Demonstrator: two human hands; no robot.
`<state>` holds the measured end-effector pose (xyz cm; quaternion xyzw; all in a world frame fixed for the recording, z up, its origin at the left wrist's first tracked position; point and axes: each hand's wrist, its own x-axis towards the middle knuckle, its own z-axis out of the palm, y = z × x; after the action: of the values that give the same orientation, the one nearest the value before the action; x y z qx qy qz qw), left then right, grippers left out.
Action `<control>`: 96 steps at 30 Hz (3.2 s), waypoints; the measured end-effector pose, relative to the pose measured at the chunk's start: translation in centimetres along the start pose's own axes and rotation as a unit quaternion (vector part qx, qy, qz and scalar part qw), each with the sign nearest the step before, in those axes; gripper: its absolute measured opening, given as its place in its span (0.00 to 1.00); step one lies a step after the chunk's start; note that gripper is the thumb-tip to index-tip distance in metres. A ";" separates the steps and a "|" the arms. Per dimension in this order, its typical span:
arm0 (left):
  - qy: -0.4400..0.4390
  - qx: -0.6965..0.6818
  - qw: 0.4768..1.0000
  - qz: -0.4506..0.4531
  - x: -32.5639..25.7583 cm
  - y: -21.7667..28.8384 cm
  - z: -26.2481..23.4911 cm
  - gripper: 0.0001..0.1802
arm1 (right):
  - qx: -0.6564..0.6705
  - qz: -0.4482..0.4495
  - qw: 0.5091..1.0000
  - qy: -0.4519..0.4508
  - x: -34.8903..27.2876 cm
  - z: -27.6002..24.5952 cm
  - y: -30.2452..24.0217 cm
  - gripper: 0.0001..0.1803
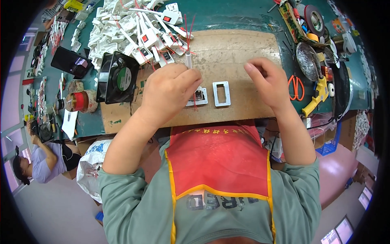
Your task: Assembling light fixture components using a glue gun at a factory workbench.
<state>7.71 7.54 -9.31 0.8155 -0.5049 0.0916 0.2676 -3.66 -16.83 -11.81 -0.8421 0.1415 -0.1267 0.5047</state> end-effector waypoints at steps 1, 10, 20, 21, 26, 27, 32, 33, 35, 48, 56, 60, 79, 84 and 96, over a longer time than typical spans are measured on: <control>0.003 -0.002 1.000 0.002 -0.1 0.0 0.0 0.05 | -0.035 -0.027 0.999 -0.014 1.2 0.3 -0.2 0.15; 0.037 -0.099 0.993 -0.054 -2.2 -0.8 1.3 0.14 | -0.200 -0.119 0.969 -0.084 14.9 7.9 -0.7 0.19; 0.210 -0.110 0.964 -0.117 -8.8 -0.7 3.6 0.23 | -0.218 0.010 0.972 -0.084 26.3 13.7 -2.3 0.26; 0.203 -0.112 0.966 -0.118 -9.0 -0.7 3.7 0.21 | -0.220 0.006 0.972 -0.080 26.8 14.1 -2.6 0.26; 0.202 -0.134 0.961 -0.135 -8.7 -0.7 3.6 0.18 | -0.324 -0.069 0.939 -0.089 28.7 15.5 -4.8 0.31; 0.209 -0.131 0.960 -0.131 -8.7 -0.7 3.5 0.18 | -0.352 -0.109 0.926 -0.080 29.2 16.0 -5.0 0.34; 0.199 -0.143 0.962 -0.120 -8.6 -0.8 3.2 0.19 | -0.454 -0.211 0.856 -0.129 32.5 16.4 -6.1 0.40; 0.195 -0.143 0.964 -0.113 -8.6 -0.9 3.2 0.19 | -0.476 -0.204 0.840 -0.163 33.2 16.5 -6.4 0.41; 0.202 -0.145 0.962 -0.111 -8.3 -1.1 3.3 0.18 | -0.453 -0.197 0.847 -0.198 34.6 17.1 -6.2 0.48; 0.193 -0.161 0.953 -0.167 -8.0 -1.6 3.6 0.16 | -0.485 -0.158 0.822 -0.255 33.5 13.8 -4.1 0.45; 0.186 -0.150 0.960 -0.147 -7.8 -1.5 3.6 0.17 | -0.462 -0.064 0.859 -0.210 24.4 4.5 -0.8 0.32; 0.181 -0.152 0.959 -0.156 -8.2 -1.3 3.5 0.15 | -0.421 -0.060 0.893 -0.148 18.3 1.3 -1.0 0.33; 0.120 -0.167 0.977 -0.062 -8.9 0.0 3.5 0.15 | -0.203 0.044 0.975 0.079 3.4 -2.0 2.8 0.19; 0.092 -0.154 0.981 -0.075 -9.4 1.0 3.5 0.14 | -0.111 -0.086 0.985 0.105 1.3 -1.8 3.6 0.16; 0.066 -0.174 0.975 -0.124 -9.9 1.0 3.9 0.14 | -0.161 -0.236 0.958 -0.037 -6.0 3.4 1.6 0.23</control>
<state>1.67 12.77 -16.33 0.8047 -0.3897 0.0219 0.4473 -8.15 -12.57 -15.22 -0.9259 -0.0614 -0.1865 0.3227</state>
